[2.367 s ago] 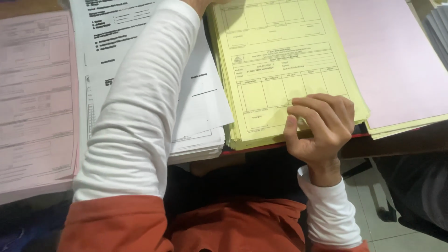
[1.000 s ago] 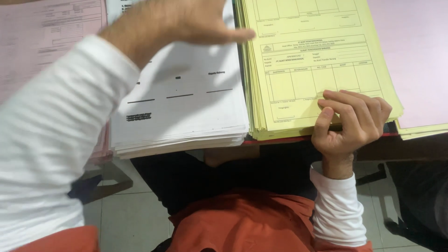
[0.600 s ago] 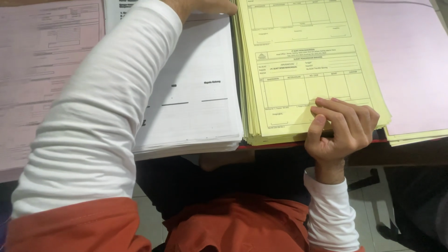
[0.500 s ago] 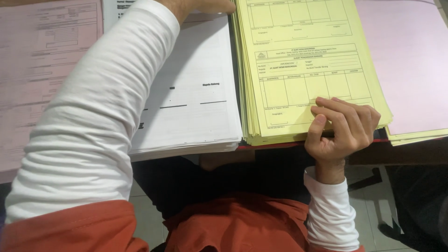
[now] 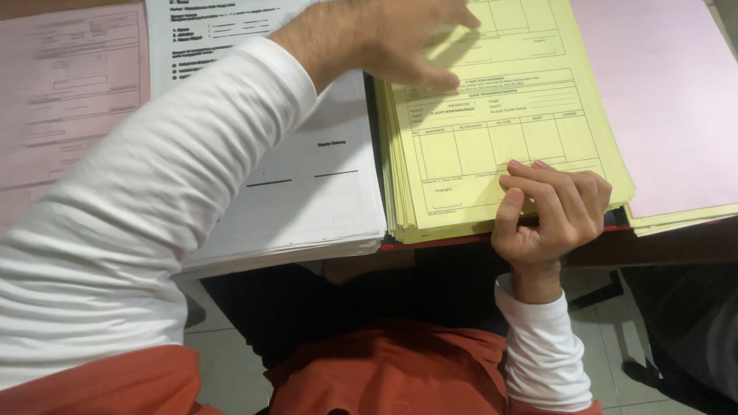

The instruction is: Sort and review stacks of colored paper forms on a desk

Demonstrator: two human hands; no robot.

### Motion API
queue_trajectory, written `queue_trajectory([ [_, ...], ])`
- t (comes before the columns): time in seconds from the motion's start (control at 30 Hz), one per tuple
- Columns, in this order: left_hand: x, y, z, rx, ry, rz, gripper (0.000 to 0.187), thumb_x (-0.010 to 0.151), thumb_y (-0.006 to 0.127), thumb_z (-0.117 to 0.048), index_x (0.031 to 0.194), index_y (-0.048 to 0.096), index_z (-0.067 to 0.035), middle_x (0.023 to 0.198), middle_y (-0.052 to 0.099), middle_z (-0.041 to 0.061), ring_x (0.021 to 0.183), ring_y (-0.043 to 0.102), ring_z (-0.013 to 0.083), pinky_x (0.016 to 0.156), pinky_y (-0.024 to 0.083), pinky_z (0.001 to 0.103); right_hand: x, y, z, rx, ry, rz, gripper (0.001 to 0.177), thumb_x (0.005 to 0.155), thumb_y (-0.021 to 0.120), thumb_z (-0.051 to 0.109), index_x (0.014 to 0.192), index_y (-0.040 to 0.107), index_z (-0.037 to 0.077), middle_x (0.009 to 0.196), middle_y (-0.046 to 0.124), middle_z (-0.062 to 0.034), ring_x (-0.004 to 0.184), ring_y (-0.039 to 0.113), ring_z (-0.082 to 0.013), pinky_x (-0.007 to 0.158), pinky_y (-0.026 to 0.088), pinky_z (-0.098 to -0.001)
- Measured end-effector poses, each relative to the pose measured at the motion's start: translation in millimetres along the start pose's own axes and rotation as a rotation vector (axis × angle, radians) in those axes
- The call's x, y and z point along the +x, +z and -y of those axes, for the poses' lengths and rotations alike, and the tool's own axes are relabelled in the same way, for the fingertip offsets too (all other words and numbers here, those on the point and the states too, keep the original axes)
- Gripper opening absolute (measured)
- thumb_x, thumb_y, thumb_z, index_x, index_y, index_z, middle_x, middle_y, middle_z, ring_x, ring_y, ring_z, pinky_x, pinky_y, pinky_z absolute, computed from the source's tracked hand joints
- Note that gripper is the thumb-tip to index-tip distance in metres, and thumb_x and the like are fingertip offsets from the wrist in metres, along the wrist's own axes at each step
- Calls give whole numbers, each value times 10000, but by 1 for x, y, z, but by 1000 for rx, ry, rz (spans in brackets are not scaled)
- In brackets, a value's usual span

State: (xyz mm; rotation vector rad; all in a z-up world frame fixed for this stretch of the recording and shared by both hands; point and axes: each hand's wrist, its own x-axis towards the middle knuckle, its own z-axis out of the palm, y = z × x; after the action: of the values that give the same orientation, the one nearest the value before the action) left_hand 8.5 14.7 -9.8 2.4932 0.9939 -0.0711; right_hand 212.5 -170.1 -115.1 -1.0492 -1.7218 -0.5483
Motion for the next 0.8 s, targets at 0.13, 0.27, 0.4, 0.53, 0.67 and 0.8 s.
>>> queue_trajectory([
  [0.13,10,12,5,79,178,18,856,903,659,-620,1582,360,-193,1653,248,187,1513,224,358,1190,155,584,0,-1,2,8,17,9,199,954,594,63,811,730,43,903,787,-95,806,690,-294,836,446,-400],
  [0.27,8,8,4,110,124,86,980,831,635,-722,1618,268,-268,1701,152,104,1556,116,310,1212,104,562,9,-10,9,-20,58,112,180,950,625,86,803,725,50,904,780,-95,849,704,-310,853,470,-406],
  [0.4,8,6,-2,132,52,156,1023,806,629,-735,1633,190,-323,1723,80,49,1576,54,277,1229,70,577,29,-19,-1,-49,57,311,275,1023,669,149,765,753,101,712,738,-21,651,648,-173,843,428,-395],
  [0.53,0,-3,-17,156,-17,228,1079,774,606,-755,1644,111,-353,1736,-28,6,1591,-43,231,1235,21,629,56,-15,-19,-29,17,479,137,1023,744,193,1022,810,73,902,758,-74,846,688,-231,811,492,-415],
  [0.67,-7,-10,-31,197,-108,316,1203,712,642,-767,1652,9,-362,1738,-133,-53,1594,-132,182,1254,-37,602,70,-7,-19,20,70,802,522,1000,604,483,1279,712,55,1389,662,-226,1286,592,-381,1039,428,-618],
  [0.8,-9,-16,-41,189,-199,339,1264,684,737,-711,1653,-10,-394,1733,-157,-126,1597,-130,128,1286,30,544,68,-14,-16,-1,57,849,647,978,549,585,1330,679,58,1411,636,-215,1296,573,-377,1023,442,-602],
])
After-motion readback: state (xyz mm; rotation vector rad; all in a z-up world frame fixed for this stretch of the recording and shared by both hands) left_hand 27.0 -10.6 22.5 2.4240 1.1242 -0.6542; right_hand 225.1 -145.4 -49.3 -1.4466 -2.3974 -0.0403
